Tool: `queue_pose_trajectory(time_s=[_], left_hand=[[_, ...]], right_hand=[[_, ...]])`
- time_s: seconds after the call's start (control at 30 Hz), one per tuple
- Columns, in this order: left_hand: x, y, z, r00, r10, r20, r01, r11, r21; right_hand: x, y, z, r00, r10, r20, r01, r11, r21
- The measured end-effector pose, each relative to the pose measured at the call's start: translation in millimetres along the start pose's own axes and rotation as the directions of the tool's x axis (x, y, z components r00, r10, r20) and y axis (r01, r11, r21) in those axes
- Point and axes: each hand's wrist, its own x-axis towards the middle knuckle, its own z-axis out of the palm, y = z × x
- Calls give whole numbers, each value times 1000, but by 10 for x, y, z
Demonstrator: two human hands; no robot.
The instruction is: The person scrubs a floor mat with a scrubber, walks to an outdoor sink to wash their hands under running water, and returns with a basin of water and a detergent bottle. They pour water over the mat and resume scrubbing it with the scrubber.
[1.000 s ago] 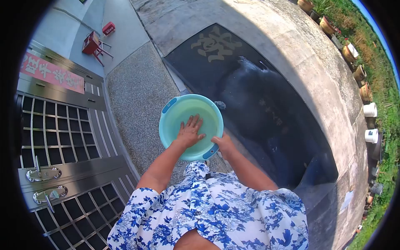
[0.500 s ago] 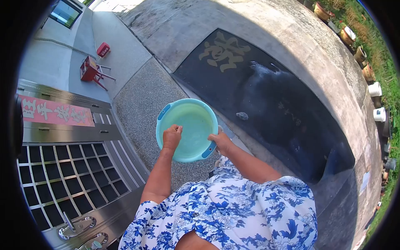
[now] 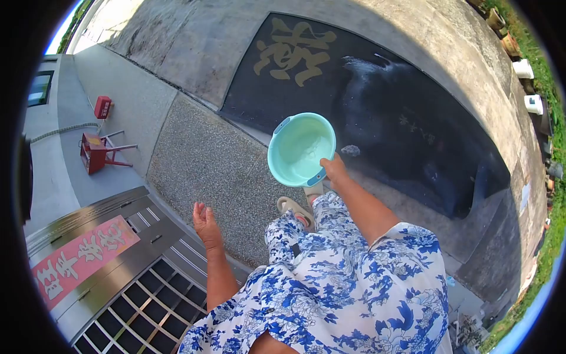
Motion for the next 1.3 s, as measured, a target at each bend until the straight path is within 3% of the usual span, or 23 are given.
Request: queue_pose_trajectory(time_s=[0.07,0.13,0.2,0.27,0.37,0.43,0.6,0.67,0.7,0.77,0.8,0.87,0.9,0.97,1.03,1.1,1.2,1.27,1.3], left_hand=[[143,-370,-71,997,-77,30,74,993,89],[192,-889,-194,965,-252,76,222,934,279],[95,-1433,-259,932,-342,116,290,900,325],[166,-2284,-414,767,-610,198,527,776,346],[301,-2319,-414,661,-721,209,619,681,391],[581,-1966,-390,649,-721,242,624,687,373],[1361,-1426,-269,691,-635,344,525,769,364],[1513,-804,-76,701,-534,472,532,833,152],[1563,-586,37,701,-515,493,514,844,150],[1574,-199,257,618,-420,664,576,818,-18],[1528,-26,369,612,-409,676,567,824,-15],[1370,282,559,513,-370,775,684,722,-108],[1286,434,619,507,-364,782,679,727,-102],[1102,666,702,366,-225,903,710,695,-114],[949,626,804,402,-211,891,657,745,-120],[824,605,886,319,-304,898,796,601,-79],[623,596,930,297,-288,911,792,607,-66],[496,658,1006,313,-291,904,813,574,-97],[427,687,1040,339,-299,892,840,522,-145]], right_hand=[[404,-160,117,996,6,-88,-5,1000,10],[726,-287,244,983,23,-184,-20,1000,18],[888,-416,237,953,-93,-289,114,992,59],[1117,-450,166,964,-12,-265,56,986,160],[1036,-380,181,973,95,-213,-20,944,329],[1088,-150,333,996,79,-52,-40,852,521],[601,-142,1093,997,68,23,-64,708,703],[366,-95,1322,997,66,40,-74,661,747],[198,-109,1410,996,65,61,-89,650,755],[-56,-80,1545,996,53,65,-84,631,771],[-139,-23,1595,995,47,92,-102,608,788],[-310,82,1624,993,40,112,-115,578,808],[-385,125,1622,991,50,125,-129,607,784],[-575,162,1614,990,52,128,-133,625,769],[-833,100,1571,997,17,71,-63,700,711],[-903,152,1435,998,16,56,-51,705,708],[-1107,170,1173,998,-58,28,22,721,693],[-1318,60,866,978,-142,151,39,843,537],[-1343,118,718,977,-152,147,47,834,549]])
